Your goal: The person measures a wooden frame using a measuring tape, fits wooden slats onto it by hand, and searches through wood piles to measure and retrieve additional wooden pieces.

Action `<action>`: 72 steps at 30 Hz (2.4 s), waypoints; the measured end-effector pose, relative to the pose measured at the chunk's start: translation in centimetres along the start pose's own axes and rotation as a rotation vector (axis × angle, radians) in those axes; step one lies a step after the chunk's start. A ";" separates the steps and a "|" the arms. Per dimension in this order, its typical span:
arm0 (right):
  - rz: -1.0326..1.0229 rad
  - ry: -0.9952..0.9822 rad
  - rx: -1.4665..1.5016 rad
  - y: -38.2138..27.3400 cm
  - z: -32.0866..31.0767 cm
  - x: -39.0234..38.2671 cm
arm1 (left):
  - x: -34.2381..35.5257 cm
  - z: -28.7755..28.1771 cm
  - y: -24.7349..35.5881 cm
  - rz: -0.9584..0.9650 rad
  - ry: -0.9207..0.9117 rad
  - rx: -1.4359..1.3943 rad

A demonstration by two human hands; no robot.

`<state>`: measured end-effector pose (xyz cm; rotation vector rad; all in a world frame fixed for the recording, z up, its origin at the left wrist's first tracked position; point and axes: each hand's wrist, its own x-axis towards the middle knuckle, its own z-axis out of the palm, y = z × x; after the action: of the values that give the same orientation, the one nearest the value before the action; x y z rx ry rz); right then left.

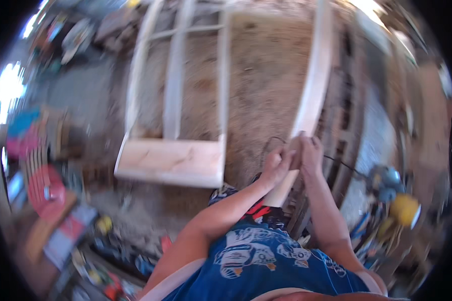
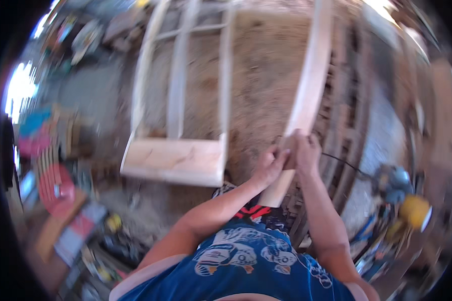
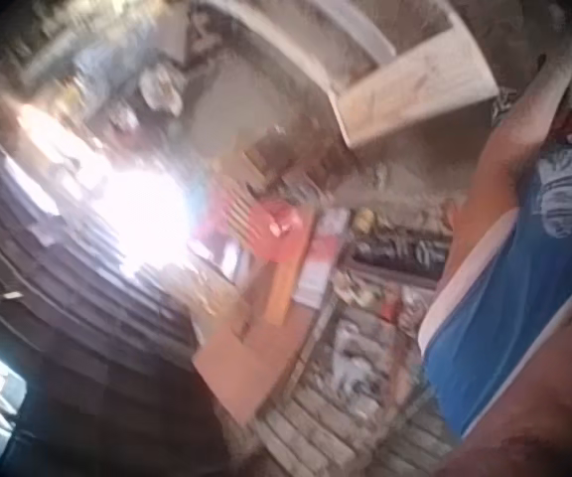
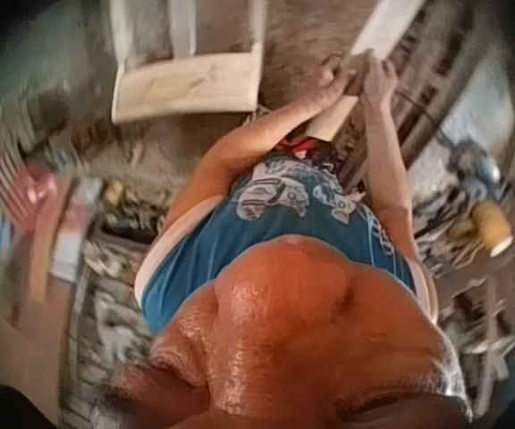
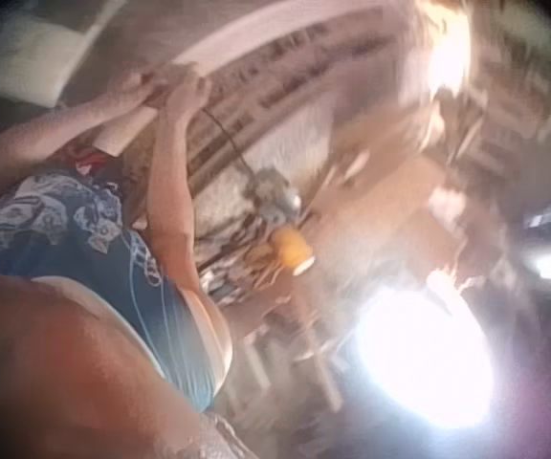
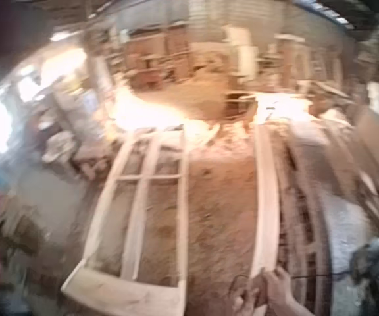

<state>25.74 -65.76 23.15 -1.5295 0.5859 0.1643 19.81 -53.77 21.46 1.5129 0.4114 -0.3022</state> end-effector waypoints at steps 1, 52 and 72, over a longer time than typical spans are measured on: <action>-0.037 0.001 -0.142 1.0 1.5 1.2 | 1.2 -3.3 -2.0 -0.058 0.103 0.018; -0.446 -0.931 -1.439 22.8 24.4 14.8 | -0.8 -38.2 -19.2 -0.480 0.450 1.141; -0.256 -0.993 -1.307 21.8 25.8 15.8 | -0.6 -38.0 -18.9 -0.501 0.420 1.163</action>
<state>35.88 -43.62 -5.10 -2.3988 -0.6866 1.1947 8.20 -16.68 4.38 2.6175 1.0713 -0.6919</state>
